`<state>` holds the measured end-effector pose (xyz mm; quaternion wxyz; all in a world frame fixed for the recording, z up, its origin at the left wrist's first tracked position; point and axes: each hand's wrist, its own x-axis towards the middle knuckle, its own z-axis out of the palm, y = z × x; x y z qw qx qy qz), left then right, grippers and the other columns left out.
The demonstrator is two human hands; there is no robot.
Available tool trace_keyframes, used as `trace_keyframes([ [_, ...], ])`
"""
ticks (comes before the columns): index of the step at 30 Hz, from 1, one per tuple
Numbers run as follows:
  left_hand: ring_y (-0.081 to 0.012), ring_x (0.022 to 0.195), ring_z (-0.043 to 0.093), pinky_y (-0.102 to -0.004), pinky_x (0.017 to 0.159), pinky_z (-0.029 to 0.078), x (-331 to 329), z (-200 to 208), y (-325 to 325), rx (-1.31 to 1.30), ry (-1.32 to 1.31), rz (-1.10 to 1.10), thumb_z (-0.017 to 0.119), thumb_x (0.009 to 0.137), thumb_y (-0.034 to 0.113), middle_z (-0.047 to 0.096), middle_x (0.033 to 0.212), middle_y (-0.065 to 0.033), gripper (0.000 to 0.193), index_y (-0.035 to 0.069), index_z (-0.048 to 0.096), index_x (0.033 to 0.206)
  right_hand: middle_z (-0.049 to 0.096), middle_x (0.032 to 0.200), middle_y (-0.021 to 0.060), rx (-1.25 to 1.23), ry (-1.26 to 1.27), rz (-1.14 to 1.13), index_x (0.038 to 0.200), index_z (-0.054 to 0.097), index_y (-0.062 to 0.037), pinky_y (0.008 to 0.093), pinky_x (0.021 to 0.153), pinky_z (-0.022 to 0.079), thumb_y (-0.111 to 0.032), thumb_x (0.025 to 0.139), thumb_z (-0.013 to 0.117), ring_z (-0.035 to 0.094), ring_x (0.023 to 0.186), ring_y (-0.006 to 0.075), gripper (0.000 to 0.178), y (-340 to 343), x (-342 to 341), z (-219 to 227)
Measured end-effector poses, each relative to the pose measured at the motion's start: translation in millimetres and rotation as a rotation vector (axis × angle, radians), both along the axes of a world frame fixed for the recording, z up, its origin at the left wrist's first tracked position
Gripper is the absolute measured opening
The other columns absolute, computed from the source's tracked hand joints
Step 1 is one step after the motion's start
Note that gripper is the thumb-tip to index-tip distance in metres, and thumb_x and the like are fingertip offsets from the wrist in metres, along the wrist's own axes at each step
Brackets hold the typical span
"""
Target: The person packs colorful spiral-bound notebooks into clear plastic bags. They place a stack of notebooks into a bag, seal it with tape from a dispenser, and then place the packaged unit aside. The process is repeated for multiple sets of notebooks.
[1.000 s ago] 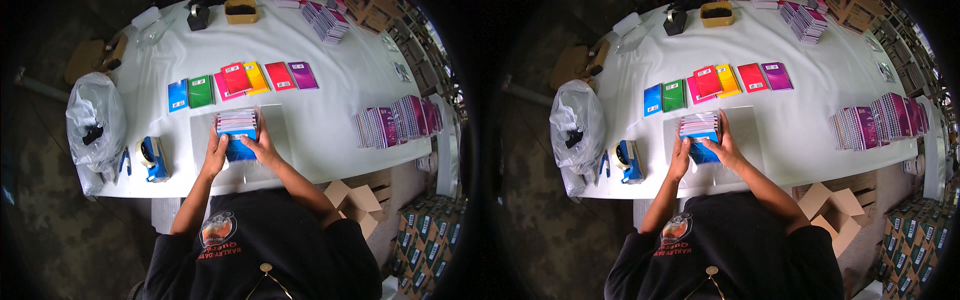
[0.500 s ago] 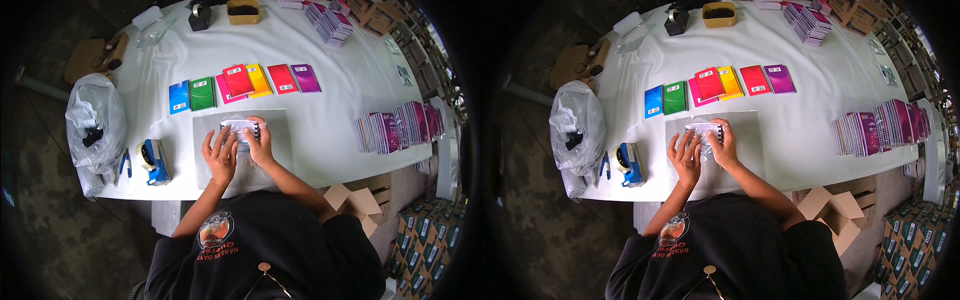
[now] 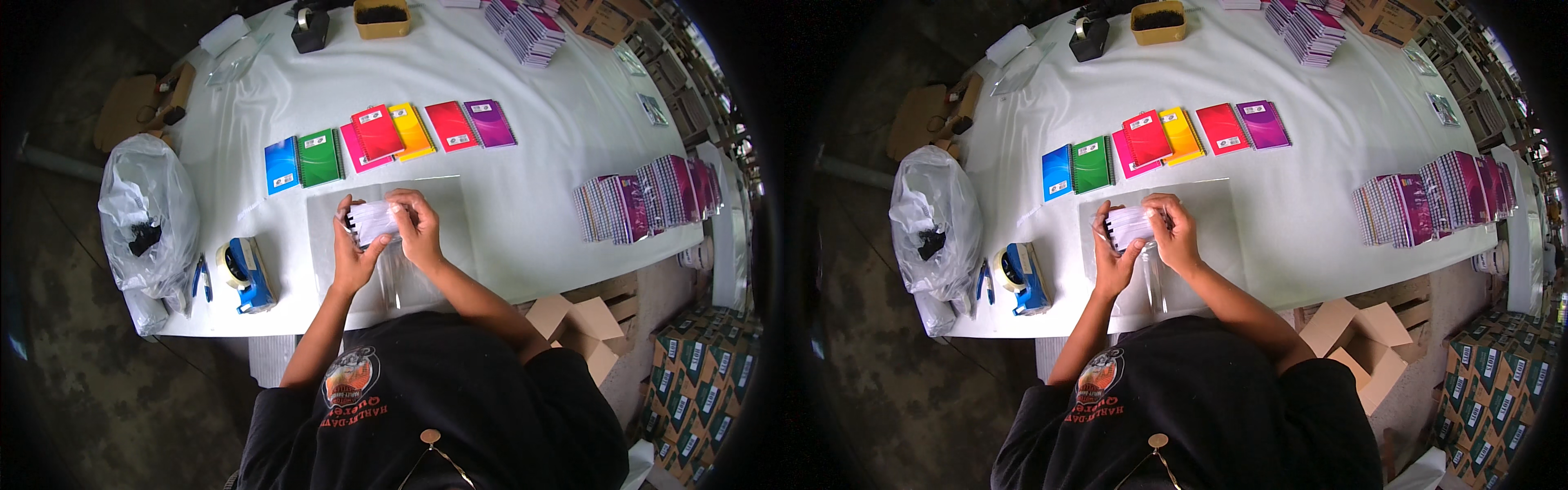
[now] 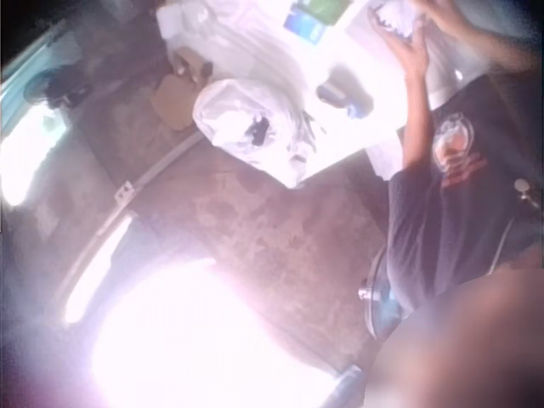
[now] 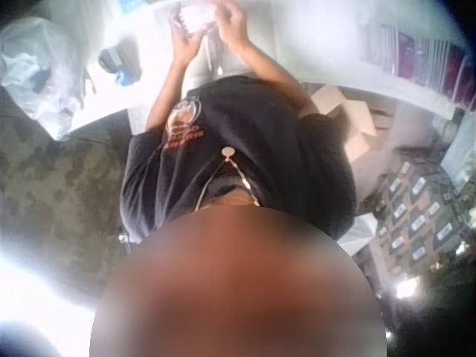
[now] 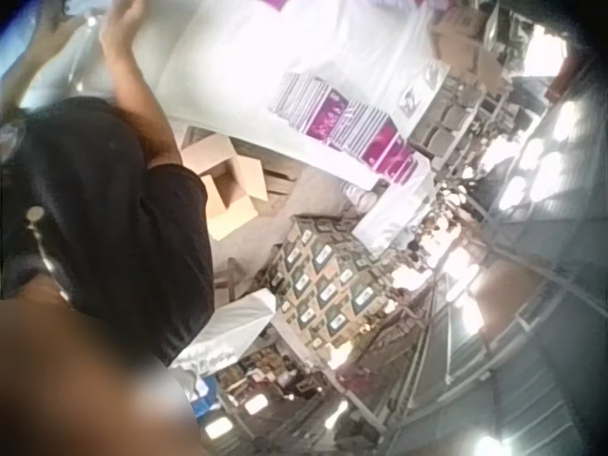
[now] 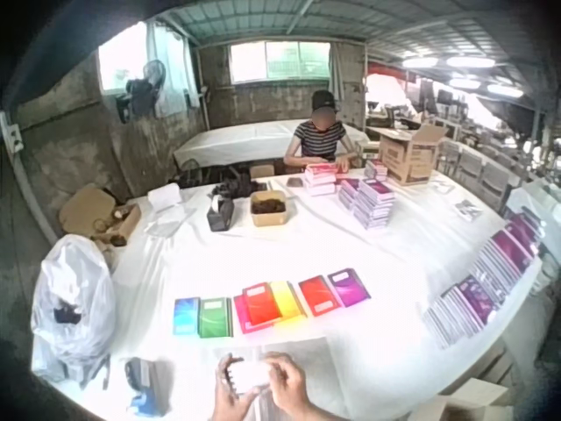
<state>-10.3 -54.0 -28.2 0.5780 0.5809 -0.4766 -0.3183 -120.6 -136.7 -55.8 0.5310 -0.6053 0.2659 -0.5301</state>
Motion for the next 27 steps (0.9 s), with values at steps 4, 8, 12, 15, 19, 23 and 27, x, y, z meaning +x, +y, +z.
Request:
trace_keyframes([
  [4, -0.0258, 0.125, 0.035, -0.0366, 0.103, 0.029, 9.7, -15.4, -0.4, -0.044, -0.04, -0.012, 0.066, 0.082, 0.03, 0.031, 0.136, -0.0193, 0.087, -0.001, 0.011, 0.141, 0.05, 0.118, 0.0107, 0.053, -0.102, 0.066, 0.121, 0.046, -0.0013, 0.0303, 0.092, 0.039, -0.013, 0.08, 0.067, 0.048, 0.108, 0.0162, 0.048, -6.4, -6.5, 16.0],
  [8, -0.0268, 0.126, 0.036, -0.0362, 0.103, 0.03, 0.1, -25.7, -1.1, -0.073, -0.013, 0.109, 0.058, 0.088, 0.02, 0.035, 0.137, -0.0189, 0.069, -0.003, 0.02, 0.14, 0.05, 0.116, 0.0126, 0.177, -0.086, 0.172, 0.124, 0.041, -0.0011, 0.0303, 0.092, 0.041, -0.016, 0.077, 0.07, 0.05, 0.106, 0.0164, 0.057, -2.7, -11.3, 9.4],
  [12, -0.0325, 0.127, 0.036, -0.0385, 0.105, 0.028, -16.8, -19.6, 0.5, -0.043, -0.218, 0.332, 0.049, 0.092, 0.011, 0.043, 0.133, -0.0204, 0.044, -0.001, 0.038, 0.133, 0.055, 0.103, 0.0069, 0.17, 0.009, -0.049, 0.113, 0.049, 0.0008, 0.027, 0.083, 0.043, -0.014, 0.084, 0.063, 0.052, 0.093, 0.0118, 0.036, 1.8, 7.8, 6.0],
  [15, -0.0326, 0.123, 0.038, -0.0404, 0.103, 0.029, -10.1, -16.7, 5.0, -0.133, -0.675, 0.447, 0.058, 0.087, 0.016, 0.05, 0.127, -0.0135, 0.035, 0.01, 0.057, 0.122, 0.057, 0.096, 0.0047, 0.218, 0.041, -0.116, 0.106, 0.053, 0.0001, 0.0251, 0.078, 0.043, -0.015, 0.087, 0.06, 0.052, 0.086, 0.0096, 0.026, 2.8, 12.4, 6.9],
  [19, -0.0292, 0.122, 0.038, -0.0445, 0.103, 0.02, -11.1, -5.2, 8.9, -0.088, -1.024, 0.364, 0.066, 0.079, 0.023, 0.048, 0.131, -0.0089, 0.035, 0.018, 0.063, 0.114, 0.057, 0.089, 0.0018, 0.242, 0.046, -0.155, 0.102, 0.056, -0.0016, 0.0229, 0.073, 0.043, -0.016, 0.088, 0.058, 0.051, 0.08, 0.0071, 0.02, 2.8, 14.4, 8.3],
  [23, -0.0277, 0.129, 0.034, -0.0485, 0.107, 0.006, -19.0, 6.1, 4.1, 0.01, -1.087, 0.167, 0.042, 0.089, 0.047, 0.039, 0.139, -0.0104, 0.055, 0.01, 0.049, 0.129, 0.057, 0.095, 0.0079, 0.336, 0.096, -0.054, 0.109, 0.055, -0.0034, 0.0301, 0.075, 0.044, -0.02, 0.087, 0.059, 0.052, 0.082, 0.0133, 0.028, 2.0, 6.2, 13.2],
  [27, -0.0302, 0.135, 0.024, -0.0521, 0.107, -0.004, -19.3, 15.2, 6.4, 0.023, -0.84, 0.056, 0.021, 0.088, 0.063, 0.033, 0.142, -0.0171, 0.085, 0.0, 0.008, 0.142, 0.03, 0.134, 0.0163, -0.205, 0.639, -0.235, 0.135, 0.038, -0.0059, 0.0499, 0.103, 0.019, -0.027, 0.085, 0.055, 0.027, 0.122, 0.035, 0.057, 25.1, -7.1, 23.5],
])
